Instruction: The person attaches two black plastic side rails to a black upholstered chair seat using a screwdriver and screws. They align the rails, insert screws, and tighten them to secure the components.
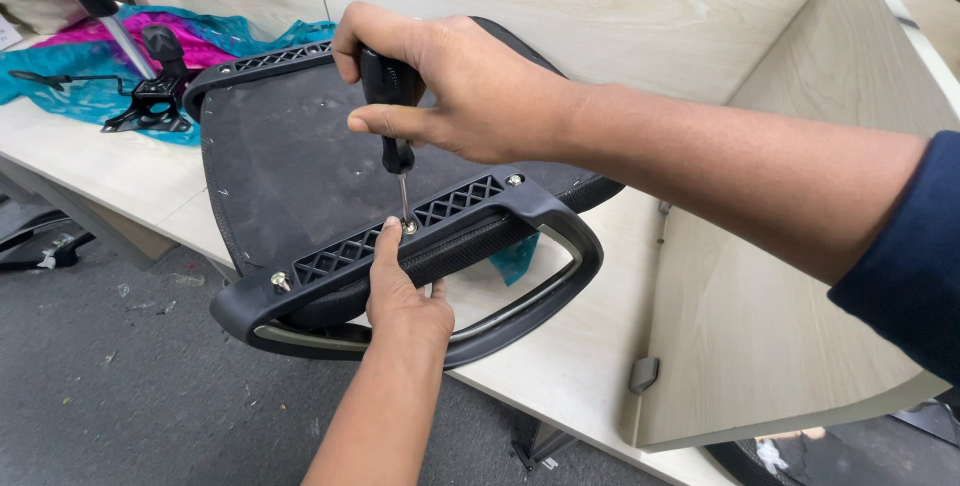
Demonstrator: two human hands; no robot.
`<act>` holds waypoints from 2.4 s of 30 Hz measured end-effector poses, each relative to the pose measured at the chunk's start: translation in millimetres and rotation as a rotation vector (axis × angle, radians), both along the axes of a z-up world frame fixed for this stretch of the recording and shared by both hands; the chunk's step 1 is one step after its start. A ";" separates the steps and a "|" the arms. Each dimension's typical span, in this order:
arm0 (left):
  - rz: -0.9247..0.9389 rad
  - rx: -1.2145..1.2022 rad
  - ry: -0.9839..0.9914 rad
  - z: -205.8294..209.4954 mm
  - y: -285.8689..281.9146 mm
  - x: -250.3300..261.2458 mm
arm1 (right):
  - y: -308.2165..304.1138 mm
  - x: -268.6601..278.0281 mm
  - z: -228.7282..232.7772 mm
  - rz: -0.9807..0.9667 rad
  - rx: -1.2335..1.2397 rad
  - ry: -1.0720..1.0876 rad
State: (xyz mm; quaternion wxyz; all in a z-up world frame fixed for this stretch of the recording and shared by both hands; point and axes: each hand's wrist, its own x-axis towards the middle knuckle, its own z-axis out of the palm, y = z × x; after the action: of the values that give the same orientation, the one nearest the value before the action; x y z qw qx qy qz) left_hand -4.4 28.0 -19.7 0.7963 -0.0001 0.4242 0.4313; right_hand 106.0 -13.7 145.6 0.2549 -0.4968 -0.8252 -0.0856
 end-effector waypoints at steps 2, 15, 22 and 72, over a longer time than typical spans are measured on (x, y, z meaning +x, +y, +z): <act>0.037 0.007 -0.039 2.7 -3.4 -0.8 | -4.8 5.1 -1.5 -0.029 -0.023 -0.002; 0.000 0.044 -0.072 -3.1 4.9 -3.1 | -2.0 4.9 1.3 0.157 -0.032 0.013; -0.026 0.036 -0.040 -9.0 7.6 -3.6 | 0.3 -5.5 7.0 -0.119 -0.081 -0.035; -0.030 0.035 -0.072 -4.0 2.3 -13.8 | -9.1 -0.2 11.6 -0.200 -0.141 -0.113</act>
State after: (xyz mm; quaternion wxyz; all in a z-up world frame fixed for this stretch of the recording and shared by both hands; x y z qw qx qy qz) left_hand -18.2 30.3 -23.7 0.8172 0.0045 0.3876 0.4266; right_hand 105.8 -22.8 157.2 0.1625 -0.5875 -0.7887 -0.0801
